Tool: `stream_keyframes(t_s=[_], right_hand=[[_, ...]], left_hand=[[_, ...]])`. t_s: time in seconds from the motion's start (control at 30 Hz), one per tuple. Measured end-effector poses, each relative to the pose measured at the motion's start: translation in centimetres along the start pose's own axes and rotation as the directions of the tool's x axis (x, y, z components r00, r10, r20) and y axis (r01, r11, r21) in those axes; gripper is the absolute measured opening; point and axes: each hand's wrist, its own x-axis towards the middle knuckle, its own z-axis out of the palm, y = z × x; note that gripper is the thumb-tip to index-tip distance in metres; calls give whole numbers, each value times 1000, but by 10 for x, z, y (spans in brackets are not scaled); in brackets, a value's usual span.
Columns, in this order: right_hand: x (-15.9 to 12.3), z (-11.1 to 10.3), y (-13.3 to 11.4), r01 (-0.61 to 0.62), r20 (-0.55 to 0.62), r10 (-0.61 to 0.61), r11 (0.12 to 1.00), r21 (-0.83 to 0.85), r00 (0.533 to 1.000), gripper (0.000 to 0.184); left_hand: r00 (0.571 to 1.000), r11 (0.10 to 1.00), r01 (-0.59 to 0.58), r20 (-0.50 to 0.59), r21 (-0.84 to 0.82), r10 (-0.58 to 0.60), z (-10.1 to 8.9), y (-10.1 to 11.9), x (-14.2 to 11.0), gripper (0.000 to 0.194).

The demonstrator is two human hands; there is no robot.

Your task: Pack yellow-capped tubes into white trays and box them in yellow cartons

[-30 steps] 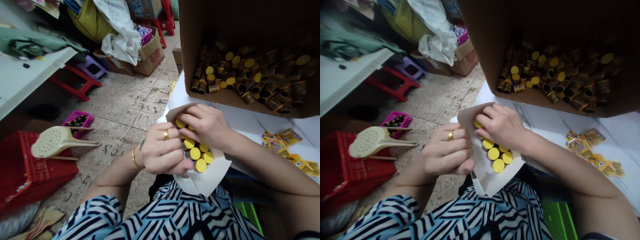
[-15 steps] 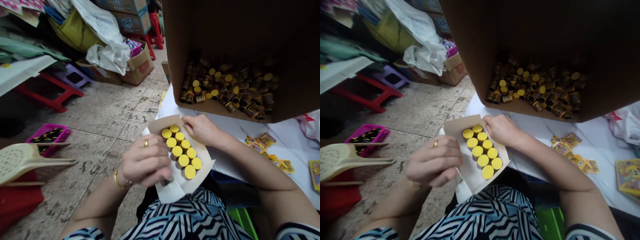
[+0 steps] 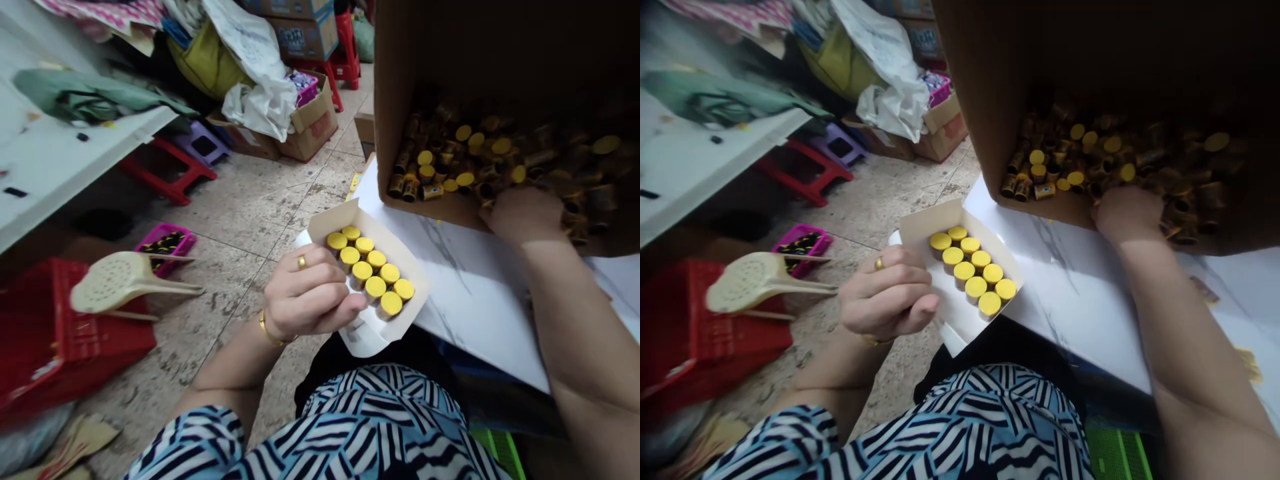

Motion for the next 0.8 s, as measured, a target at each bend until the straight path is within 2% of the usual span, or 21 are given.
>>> stream_keyframes(t_s=[0.07,0.1,0.17,0.23,0.27,0.3,0.37,0.43,0.53,0.67,0.7,0.73,0.77,0.8], right_hand=[[4,8,4,106,-99,-95,988,113,990,46],[4,4,4,193,-130,-173,969,154,976,39],[-3,-17,-4,369,-116,-351,906,207,929,21],[-18,-49,-24,482,-36,-500,811,332,865,19],[-28,-65,-37,485,53,-568,745,458,821,23],[-39,-79,-53,442,84,-608,659,609,790,25],[-61,-97,-85,334,74,-658,472,816,750,24],[-81,-98,-113,315,3,-690,335,888,724,20],[-101,-80,-142,420,-103,-763,233,877,638,18],[-106,-58,-155,618,-126,-891,196,762,437,8],[-103,-58,-154,663,-135,-904,189,724,405,5],[-100,-60,-151,700,-162,-903,184,690,397,7],[-95,-63,-147,724,-198,-883,200,660,425,13],[-88,-67,-140,730,-225,-836,266,630,500,19]], left_hand=[[1000,1000,-8,1,-22,8,0,-1,-1,30],[1000,999,-13,5,-36,13,0,-1,-2,34],[1000,998,-16,11,-63,17,-2,-3,-3,40],[999,997,-29,37,-76,32,-6,-5,-4,44],[998,996,-45,50,-75,49,-7,-6,-3,45],[995,996,-65,71,-66,70,-9,-7,-2,45],[986,992,-120,114,-40,124,-12,-8,4,46],[971,984,-176,160,-28,178,-15,-7,12,46],[955,975,-214,199,-52,220,-17,-6,22,46],[959,979,-185,201,-86,199,-15,-12,23,38],[961,980,-177,199,-95,193,-14,-15,22,35],[962,979,-174,194,-106,192,-12,-17,22,34],[963,978,-176,186,-116,195,-10,-18,22,34],[964,976,-181,174,-122,200,-8,-18,23,35]])
